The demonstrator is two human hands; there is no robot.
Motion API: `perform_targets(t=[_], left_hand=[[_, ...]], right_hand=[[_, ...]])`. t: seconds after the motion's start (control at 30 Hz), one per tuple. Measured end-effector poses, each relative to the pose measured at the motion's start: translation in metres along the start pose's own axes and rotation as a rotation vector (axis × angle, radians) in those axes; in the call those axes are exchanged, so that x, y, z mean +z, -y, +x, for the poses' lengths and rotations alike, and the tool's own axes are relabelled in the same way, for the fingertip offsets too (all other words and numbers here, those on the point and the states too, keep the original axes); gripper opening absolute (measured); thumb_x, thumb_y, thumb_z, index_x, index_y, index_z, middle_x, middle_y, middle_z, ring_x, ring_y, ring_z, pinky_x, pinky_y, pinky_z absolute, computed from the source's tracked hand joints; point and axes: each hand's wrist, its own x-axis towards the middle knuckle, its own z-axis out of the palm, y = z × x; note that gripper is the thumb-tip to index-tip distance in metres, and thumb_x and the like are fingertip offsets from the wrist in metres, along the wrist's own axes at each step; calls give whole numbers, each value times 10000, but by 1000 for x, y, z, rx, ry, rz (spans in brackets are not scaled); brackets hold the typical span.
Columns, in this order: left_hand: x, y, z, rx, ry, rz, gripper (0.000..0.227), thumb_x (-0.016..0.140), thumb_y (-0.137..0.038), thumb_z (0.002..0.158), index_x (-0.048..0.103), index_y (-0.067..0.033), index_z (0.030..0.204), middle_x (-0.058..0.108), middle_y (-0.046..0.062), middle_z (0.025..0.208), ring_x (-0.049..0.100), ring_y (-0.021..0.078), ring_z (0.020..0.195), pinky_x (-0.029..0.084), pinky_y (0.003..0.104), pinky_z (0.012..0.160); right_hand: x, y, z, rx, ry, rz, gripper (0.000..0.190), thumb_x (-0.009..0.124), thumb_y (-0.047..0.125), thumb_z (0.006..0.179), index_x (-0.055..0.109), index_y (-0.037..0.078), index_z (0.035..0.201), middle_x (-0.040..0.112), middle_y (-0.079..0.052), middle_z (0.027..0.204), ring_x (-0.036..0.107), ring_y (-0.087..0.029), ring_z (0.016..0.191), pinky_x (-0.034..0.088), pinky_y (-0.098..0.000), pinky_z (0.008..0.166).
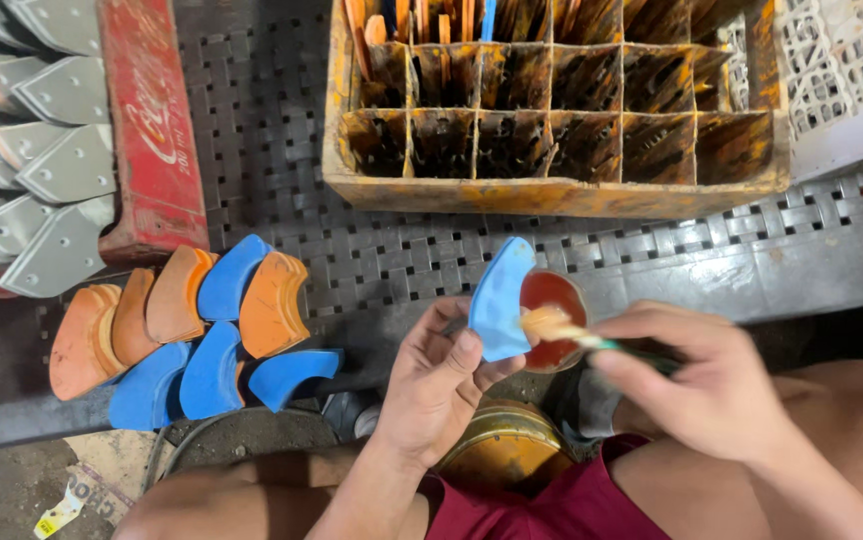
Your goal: The person paints the soles of several slipper halves using a toothbrush dipped in a red liquid. They handle blue and orange slipper halves one at a time, apply the coating, and place the finished pieces into a cardboard drying rack.
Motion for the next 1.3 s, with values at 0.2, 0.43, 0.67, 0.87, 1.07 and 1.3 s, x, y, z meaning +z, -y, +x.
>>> perform_targets(t=[0.2, 0.43, 0.67, 0.87, 1.07, 1.3], left_hand=[[-4, 4, 0, -17, 11, 4, 293, 653, -121, 1009, 529, -24, 1256, 674, 253, 1307, 672, 383, 1214, 586, 449, 995], [-8, 5, 2, -2, 55, -23, 323, 673, -101, 1021, 527, -8, 1293, 660, 264, 1282, 670, 408, 1211, 594, 470, 994], [-10, 7, 3, -12, 77, -59, 340, 690, -120, 1002, 532, -12, 1283, 647, 272, 1349, 655, 414, 1246, 584, 471, 1012], [-9, 6, 3, 8, 104, -89, 362, 726, -101, 984, 526, -24, 1276, 637, 281, 1344, 659, 413, 1240, 587, 478, 1003], [7, -6, 3, 97, 72, 321, 336, 736, -33, 984, 526, 6, 1244, 667, 272, 1323, 670, 337, 1241, 604, 487, 1044], [22, -6, 7, 627, -74, 1619, 695, 851, -112, 840, 458, -5, 1404, 689, 188, 1221, 687, 338, 1148, 583, 408, 955]], right_hand=[[9, 19, 40, 173, -144, -201, 216, 738, 121, 868, 739, 10, 1053, 754, -73, 860, 680, -141, 755, 541, -296, 663], [7, 26, 41, -274, 1, -90, 168, 745, 125, 873, 726, 33, 1012, 737, -93, 969, 720, -203, 873, 558, -299, 800], [6, 29, 48, -118, -235, -260, 174, 755, 134, 887, 713, 11, 1003, 699, -120, 1038, 688, -242, 879, 540, -350, 790], [5, 31, 52, -136, -220, -341, 164, 770, 136, 900, 724, 15, 999, 679, -109, 1031, 669, -248, 947, 533, -350, 818], [-34, 16, 40, 57, -464, -320, 204, 785, 77, 931, 719, 6, 1111, 663, -104, 1093, 568, -186, 699, 433, -269, 595], [-11, 23, 30, -189, -278, -597, 236, 846, 85, 809, 780, 62, 1035, 673, -135, 1173, 667, -126, 700, 526, -265, 589]])
